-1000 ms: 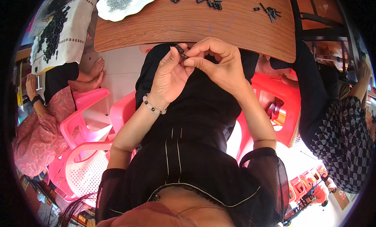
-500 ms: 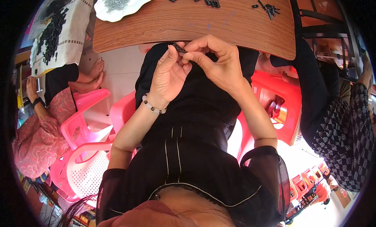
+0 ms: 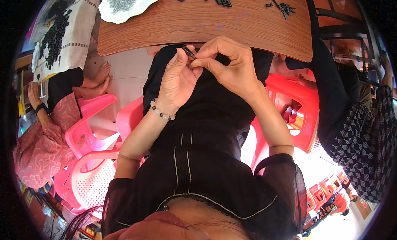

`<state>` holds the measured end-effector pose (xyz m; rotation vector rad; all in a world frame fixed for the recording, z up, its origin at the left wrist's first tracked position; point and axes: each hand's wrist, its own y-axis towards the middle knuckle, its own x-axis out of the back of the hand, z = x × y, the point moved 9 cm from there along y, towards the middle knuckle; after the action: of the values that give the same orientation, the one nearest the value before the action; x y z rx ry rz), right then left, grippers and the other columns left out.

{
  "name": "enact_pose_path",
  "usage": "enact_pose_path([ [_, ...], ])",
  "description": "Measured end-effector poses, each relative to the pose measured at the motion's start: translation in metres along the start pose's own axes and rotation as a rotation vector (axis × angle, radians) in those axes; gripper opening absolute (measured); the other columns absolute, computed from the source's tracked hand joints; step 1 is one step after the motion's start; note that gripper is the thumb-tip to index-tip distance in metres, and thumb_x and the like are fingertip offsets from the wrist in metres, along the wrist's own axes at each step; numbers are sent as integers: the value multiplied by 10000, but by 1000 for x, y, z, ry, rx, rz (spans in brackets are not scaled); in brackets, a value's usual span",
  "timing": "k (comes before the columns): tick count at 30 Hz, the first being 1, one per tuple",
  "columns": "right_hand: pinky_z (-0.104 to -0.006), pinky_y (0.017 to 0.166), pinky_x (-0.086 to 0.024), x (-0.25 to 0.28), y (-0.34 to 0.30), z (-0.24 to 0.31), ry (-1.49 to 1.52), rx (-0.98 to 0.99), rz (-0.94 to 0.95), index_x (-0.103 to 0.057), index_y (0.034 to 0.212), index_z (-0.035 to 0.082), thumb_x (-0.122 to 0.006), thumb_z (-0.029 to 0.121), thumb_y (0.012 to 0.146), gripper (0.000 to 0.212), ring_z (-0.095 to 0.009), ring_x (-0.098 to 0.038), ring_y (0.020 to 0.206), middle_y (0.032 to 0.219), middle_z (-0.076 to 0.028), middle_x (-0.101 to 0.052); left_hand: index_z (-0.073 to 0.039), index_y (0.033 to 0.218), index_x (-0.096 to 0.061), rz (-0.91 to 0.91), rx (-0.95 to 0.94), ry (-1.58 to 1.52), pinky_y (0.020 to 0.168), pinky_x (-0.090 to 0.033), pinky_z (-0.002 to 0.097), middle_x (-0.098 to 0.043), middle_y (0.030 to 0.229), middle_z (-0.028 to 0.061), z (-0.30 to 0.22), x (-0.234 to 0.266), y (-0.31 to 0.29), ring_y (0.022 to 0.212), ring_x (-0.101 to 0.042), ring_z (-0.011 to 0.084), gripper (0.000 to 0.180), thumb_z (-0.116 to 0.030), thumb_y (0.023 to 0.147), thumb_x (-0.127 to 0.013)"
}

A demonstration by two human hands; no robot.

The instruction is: The person picks up small black cylindrical parts by hand from a plastic container on a table, then sorts them.

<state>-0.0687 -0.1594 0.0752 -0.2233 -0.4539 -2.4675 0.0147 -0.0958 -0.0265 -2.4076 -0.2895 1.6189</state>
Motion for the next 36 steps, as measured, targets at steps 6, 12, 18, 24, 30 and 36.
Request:
enact_pose_path([
  [6, -263, 711, -494, 1, -1, 1, -12, -9, 3, -681, 802, -2, -767, -29, 729, 116, -140, -631, 754, 828, -77, -676, -69, 1023, -677, -21, -54, 57, 724, -432, 223, -618, 851, -43, -4, -1, 0, 779, -540, 51, 295, -325, 876, -686],
  [12, -271, 695, -494, 2, 0, 9, -69, 11, -22, -676, 789, 2, -774, -32, 713, 129, -155, -634, 751, 796, -73, -674, -21, 1002, -692, -26, -203, 245, 713, -410, 229, -618, 886, -26, -22, -6, -3, 776, -539, 62, 310, -300, 869, -699],
  [18, -278, 674, -494, 0, -1, 15, -113, 63, -18, -679, 767, 9, -764, -51, 697, 126, -177, -640, 748, 774, -75, -673, -14, 1009, -691, 11, -233, 226, 715, -416, 235, -624, 967, 7, -19, -7, -4, 795, -551, 81, 303, -290, 883, -683],
  [24, -283, 668, -498, 0, 0, 27, -203, 111, -25, -686, 761, 23, -760, -54, 689, 129, -191, -643, 750, 766, -68, -675, -1, 1028, -684, 25, -330, 313, 716, -429, 249, -626, 1009, 44, -28, -13, -7, 809, -560, 107, 301, -269, 891, -674],
  [30, -282, 652, -494, -4, 1, 30, -225, 171, -53, -699, 798, 33, -764, -36, 690, 144, -179, -629, 725, 770, -59, -679, -13, 1002, -681, 19, -243, 181, 731, -429, 248, -611, 958, 9, -21, -8, -6, 803, -556, 96, 282, -269, 885, -679],
  [36, -277, 662, -490, -3, 1, 17, -146, 87, -64, -698, 812, 26, -765, -24, 706, 135, -178, -637, 731, 785, -63, -689, -32, 992, -679, -2, -239, 138, 743, -431, 247, -606, 910, -24, -22, -11, -5, 805, -558, 87, 272, -281, 881, -681],
])
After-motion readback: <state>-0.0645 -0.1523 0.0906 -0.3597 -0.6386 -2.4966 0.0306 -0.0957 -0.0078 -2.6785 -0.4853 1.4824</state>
